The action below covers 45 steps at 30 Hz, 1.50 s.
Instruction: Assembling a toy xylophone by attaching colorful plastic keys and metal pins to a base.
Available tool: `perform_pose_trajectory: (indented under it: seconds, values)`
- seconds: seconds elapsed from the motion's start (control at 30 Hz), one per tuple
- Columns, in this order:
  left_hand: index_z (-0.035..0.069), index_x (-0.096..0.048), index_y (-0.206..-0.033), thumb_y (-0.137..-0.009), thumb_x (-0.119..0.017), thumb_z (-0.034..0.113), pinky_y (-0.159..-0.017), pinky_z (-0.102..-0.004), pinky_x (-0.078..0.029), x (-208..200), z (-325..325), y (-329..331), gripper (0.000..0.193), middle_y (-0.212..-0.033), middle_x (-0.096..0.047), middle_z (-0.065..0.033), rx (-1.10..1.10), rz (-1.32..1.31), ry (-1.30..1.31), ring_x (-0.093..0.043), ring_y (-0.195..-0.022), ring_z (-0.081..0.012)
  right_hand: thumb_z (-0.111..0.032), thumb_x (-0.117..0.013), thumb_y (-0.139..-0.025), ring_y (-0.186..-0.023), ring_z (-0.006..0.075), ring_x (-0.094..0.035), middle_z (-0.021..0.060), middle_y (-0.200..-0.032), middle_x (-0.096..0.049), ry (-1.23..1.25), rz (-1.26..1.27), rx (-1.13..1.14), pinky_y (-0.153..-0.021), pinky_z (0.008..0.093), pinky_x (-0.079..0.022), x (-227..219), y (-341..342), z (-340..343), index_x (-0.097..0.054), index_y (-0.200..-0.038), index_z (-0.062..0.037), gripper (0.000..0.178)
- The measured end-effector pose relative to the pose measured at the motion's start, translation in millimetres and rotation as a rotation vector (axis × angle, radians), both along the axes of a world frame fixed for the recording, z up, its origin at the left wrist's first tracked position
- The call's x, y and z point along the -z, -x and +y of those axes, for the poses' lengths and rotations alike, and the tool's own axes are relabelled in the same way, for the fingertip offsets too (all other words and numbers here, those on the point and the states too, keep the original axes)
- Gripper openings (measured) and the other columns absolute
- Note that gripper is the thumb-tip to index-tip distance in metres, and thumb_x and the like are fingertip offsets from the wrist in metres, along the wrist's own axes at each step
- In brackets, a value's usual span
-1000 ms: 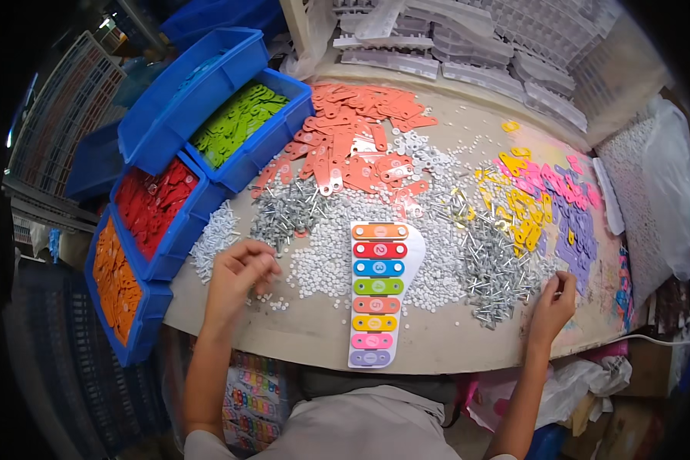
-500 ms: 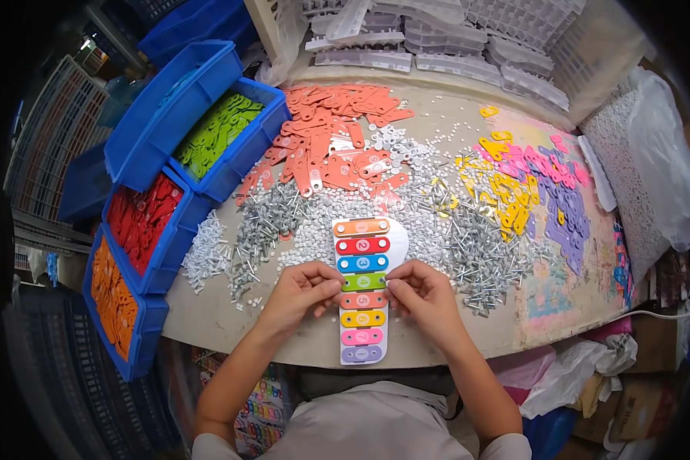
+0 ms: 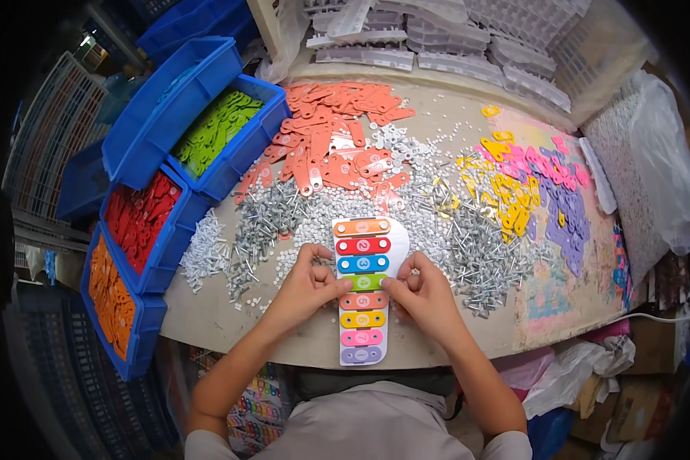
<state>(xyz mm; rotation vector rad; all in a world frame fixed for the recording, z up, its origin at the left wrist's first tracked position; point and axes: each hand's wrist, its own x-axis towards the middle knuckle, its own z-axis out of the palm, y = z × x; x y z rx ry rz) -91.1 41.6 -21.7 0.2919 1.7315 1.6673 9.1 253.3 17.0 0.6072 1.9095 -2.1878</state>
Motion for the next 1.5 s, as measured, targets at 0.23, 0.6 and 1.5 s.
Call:
perform_pose_trajectory:
  seconds: [0.23, 0.6, 1.5]
  values:
    - [0.0, -0.039, -0.124, -0.091, -0.074, 0.019, -0.054, -0.0215, -0.04, -7, 6, 13, 0.052, -0.07, -0.062, -0.0025, 0.061, -0.115, 0.025, -0.054, -0.061, -0.0057, -0.024, -0.064, -0.098, -0.046, 0.0137, -0.06, 0.004, -0.063, -0.062, -0.042, -0.195, -0.038, -0.037, 0.0232, -0.039, 5, 3, 4, -0.044, -0.102, -0.0098, 0.025]
    - [0.004, -0.055, -0.104, -0.089, -0.074, 0.016, -0.047, -0.0191, -0.037, 6, 12, 17, 0.028, -0.073, -0.06, 0.0013, 0.167, -0.234, -0.106, -0.05, -0.057, -0.0016, -0.024, -0.06, -0.101, -0.045, 0.0124, -0.059, 0.0041, -0.063, -0.062, -0.025, -0.181, -0.061, -0.038, 0.0232, -0.044, 16, 4, 1, -0.052, -0.102, -0.0028, 0.022]
    - [0.003, -0.07, -0.087, -0.084, -0.071, 0.008, -0.073, -0.0365, -0.048, -8, -141, 58, 0.006, -0.084, -0.064, -0.0089, -0.503, 1.064, 0.743, -0.061, -0.081, -0.0264, -0.014, -0.06, -0.097, -0.099, 0.0326, -0.056, 0.0156, -0.106, -0.062, -1.652, -0.085, 0.473, -0.088, 0.0411, -0.045, 66, -114, 215, -0.06, -0.122, -0.0032, 0.027]
